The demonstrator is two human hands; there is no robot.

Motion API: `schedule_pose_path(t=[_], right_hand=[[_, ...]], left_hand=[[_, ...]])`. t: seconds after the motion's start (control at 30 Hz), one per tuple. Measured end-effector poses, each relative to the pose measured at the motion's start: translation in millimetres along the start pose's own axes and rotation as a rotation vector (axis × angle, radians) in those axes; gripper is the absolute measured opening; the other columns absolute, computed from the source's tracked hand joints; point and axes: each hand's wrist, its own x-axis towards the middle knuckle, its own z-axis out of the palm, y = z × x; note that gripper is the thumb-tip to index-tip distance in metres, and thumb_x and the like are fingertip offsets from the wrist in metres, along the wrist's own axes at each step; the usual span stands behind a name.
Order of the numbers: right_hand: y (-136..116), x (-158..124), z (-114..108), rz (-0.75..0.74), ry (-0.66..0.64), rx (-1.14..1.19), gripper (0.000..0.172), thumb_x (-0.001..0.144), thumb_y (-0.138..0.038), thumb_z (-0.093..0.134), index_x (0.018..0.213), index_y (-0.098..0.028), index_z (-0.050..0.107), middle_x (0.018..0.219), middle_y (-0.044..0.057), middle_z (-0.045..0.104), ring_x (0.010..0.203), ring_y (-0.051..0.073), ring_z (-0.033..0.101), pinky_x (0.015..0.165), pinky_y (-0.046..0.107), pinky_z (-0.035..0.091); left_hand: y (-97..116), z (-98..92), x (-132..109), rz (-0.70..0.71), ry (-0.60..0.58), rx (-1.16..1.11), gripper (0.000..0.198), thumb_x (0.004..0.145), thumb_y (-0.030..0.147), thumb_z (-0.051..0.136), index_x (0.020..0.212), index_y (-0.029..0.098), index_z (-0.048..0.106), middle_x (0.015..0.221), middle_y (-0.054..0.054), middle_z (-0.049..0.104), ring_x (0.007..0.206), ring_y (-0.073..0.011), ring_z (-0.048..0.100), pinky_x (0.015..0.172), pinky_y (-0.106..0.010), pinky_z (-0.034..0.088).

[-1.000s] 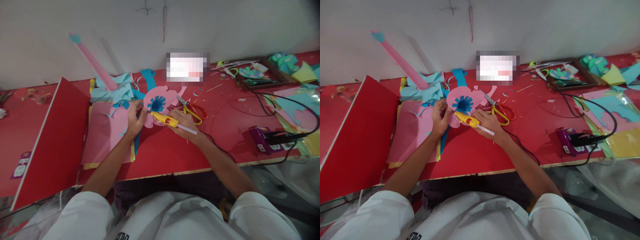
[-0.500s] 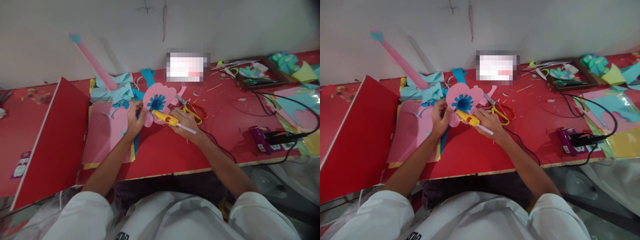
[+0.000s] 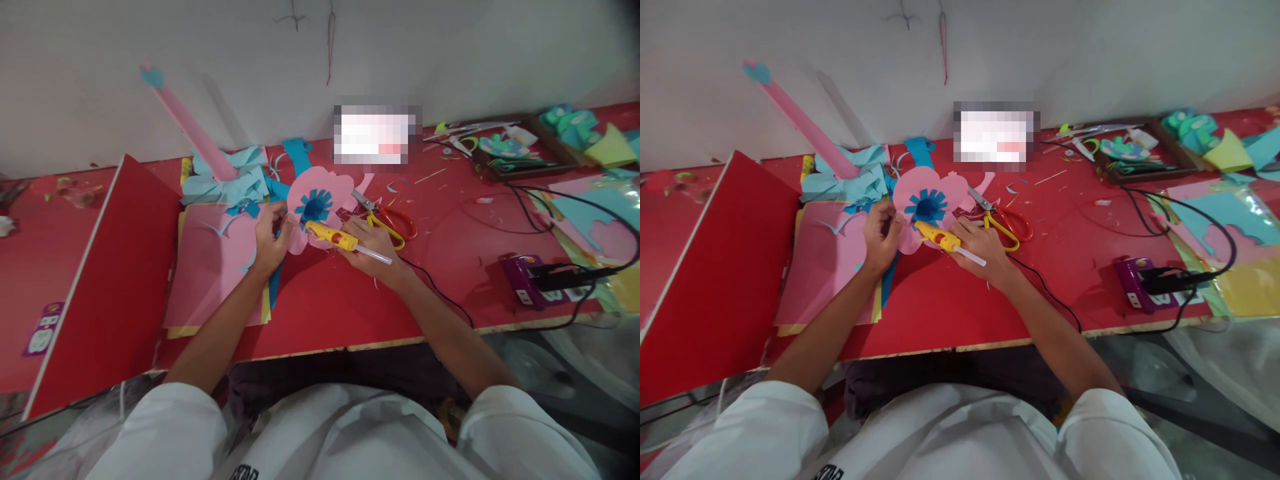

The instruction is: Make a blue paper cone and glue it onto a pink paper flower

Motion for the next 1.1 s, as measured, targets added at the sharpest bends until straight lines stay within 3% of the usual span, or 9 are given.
schedule_pose_path(t=[0.27,0.63,0.83,0.97,1.1], right_hand=[[0.9,0.0,0.4,0.002,-0.015,-0.011,0.041,0.111,-0.055,0.044,0.095,-0.021,0.061,0.090,0.007,0.068,0.082,0.022,0.064,0.061,0.033,0.031],[-2.6,0.3,-4.8,0.057,0.023,0.082,0.031,0.110,-0.047,0.050,0.108,-0.021,0.066,0.103,0.009,0.074,0.091,0.023,0.069,0.062,0.034,0.040],[0.1,-1.2,-1.3,0.037,-0.006,0.063,0.037,0.109,-0.053,0.049,0.104,-0.021,0.067,0.098,0.009,0.073,0.089,0.024,0.068,0.063,0.034,0.040],[-1.6,-0.8,1.7,0.015,0.006,0.069,0.044,0.110,-0.058,0.044,0.102,-0.020,0.066,0.096,0.008,0.073,0.088,0.023,0.068,0.061,0.033,0.037],[-3.1,0.1,2.5,0.023,-0.001,0.050,0.041,0.111,-0.055,0.046,0.103,-0.021,0.067,0.096,0.008,0.073,0.089,0.022,0.068,0.060,0.033,0.035]], left_hand=[[-1.8,-0.1,-0.5,-0.024,0.001,-0.002,0.040,0.100,0.061,0.067,0.113,0.023,0.066,0.077,0.001,0.056,0.066,-0.0125,0.053,0.063,-0.027,0.044],[-1.9,-0.4,-0.9,-0.017,0.010,0.015,0.033,0.102,0.056,0.067,0.105,0.023,0.066,0.078,0.001,0.054,0.064,-0.0119,0.048,0.062,-0.028,0.041],[-2.8,-1.6,-1.5,-0.028,-0.033,0.027,0.039,0.104,0.059,0.062,0.111,0.022,0.068,0.077,0.002,0.055,0.064,-0.0115,0.049,0.062,-0.027,0.040],[-0.7,-0.6,-0.4,-0.033,-0.009,0.035,0.040,0.102,0.061,0.063,0.105,0.022,0.069,0.074,0.003,0.052,0.062,-0.0116,0.047,0.061,-0.027,0.039],[1.1,0.2,0.1,-0.028,-0.005,0.046,0.038,0.103,0.060,0.062,0.101,0.022,0.068,0.073,0.002,0.052,0.062,-0.0120,0.047,0.060,-0.027,0.039]])
